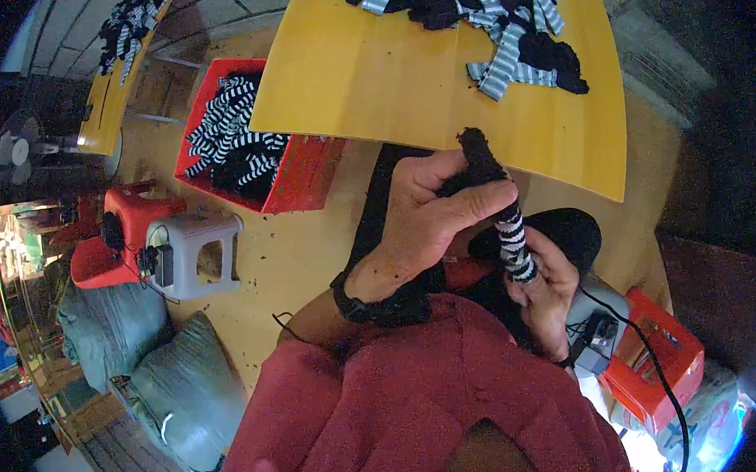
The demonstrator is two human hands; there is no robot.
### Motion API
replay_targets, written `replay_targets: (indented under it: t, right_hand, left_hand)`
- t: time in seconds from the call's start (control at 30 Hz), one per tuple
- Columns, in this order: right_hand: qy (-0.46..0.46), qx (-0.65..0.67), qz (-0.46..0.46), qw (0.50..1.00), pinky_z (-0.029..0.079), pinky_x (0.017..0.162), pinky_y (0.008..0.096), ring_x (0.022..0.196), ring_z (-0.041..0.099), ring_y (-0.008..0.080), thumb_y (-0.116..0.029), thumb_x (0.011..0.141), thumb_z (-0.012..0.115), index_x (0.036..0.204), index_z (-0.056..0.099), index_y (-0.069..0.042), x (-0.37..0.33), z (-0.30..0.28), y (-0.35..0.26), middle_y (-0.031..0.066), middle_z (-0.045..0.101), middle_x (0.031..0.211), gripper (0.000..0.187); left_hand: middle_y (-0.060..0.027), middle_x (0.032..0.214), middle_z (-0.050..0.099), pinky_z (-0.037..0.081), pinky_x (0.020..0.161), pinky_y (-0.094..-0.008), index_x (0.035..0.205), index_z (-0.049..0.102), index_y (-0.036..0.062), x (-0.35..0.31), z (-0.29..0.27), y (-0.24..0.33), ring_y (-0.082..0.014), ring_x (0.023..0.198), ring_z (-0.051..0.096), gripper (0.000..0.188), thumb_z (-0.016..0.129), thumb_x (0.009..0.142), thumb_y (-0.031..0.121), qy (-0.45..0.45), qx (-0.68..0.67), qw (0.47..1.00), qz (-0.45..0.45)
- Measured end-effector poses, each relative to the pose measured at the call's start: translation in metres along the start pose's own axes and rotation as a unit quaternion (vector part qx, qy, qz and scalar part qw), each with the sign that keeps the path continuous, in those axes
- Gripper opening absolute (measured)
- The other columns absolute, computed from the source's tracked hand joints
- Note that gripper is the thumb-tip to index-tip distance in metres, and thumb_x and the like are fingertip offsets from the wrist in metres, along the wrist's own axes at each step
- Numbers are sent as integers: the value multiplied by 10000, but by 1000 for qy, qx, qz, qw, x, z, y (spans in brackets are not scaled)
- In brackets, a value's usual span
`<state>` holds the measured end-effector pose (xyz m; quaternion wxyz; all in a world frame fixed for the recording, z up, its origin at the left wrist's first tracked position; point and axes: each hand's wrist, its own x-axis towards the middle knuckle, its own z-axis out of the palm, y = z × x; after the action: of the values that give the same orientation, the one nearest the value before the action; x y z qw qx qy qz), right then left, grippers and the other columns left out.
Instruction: Turning small striped fabric tubes inside out using a thin rod.
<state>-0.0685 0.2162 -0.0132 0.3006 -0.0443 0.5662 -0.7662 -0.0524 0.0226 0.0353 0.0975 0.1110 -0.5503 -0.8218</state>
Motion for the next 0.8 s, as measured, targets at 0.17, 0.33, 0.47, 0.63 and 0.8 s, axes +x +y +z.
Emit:
replay_targets:
  t: [0.17,0.33,0.47,0.63,0.8]
  right_hand:
    - [-166,188,116,961,246,390,165,489,424,30,-1,789,574,1218,495,1,9,-5,5,101,629,901,436]
    - [-9,73,-11,997,273,393,172,515,446,45,-34,835,566,1217,470,26,7,8,10,75,597,882,398]
    - [19,46,-68,996,304,411,188,521,440,61,-67,854,570,1218,457,24,4,9,13,49,569,836,392]
    - [32,-20,-50,998,343,471,179,554,460,49,-86,872,563,1229,455,22,-4,10,13,46,599,808,388]
    - [25,-130,-36,991,405,555,181,599,507,47,-50,860,560,1235,463,21,-11,0,8,39,628,772,394]
  left_hand:
    - [22,708,602,383,506,-187,846,632,0,4,6,9,-18,604,494,171,684,795,155,21,13,999,-36]
    - [-14,750,616,411,551,-214,876,621,-1,8,4,-12,-53,633,522,172,700,772,111,97,-60,993,32]
    - [-57,916,627,468,693,-256,1008,583,-3,10,17,-18,-108,782,587,247,676,786,55,132,-194,968,85]
    - [-88,917,631,495,741,-314,1044,539,17,14,14,-15,-178,804,616,198,583,861,80,132,-208,965,88]
    - [-109,839,632,518,703,-328,981,562,-9,18,8,-5,-201,744,626,184,544,892,151,99,-222,969,52]
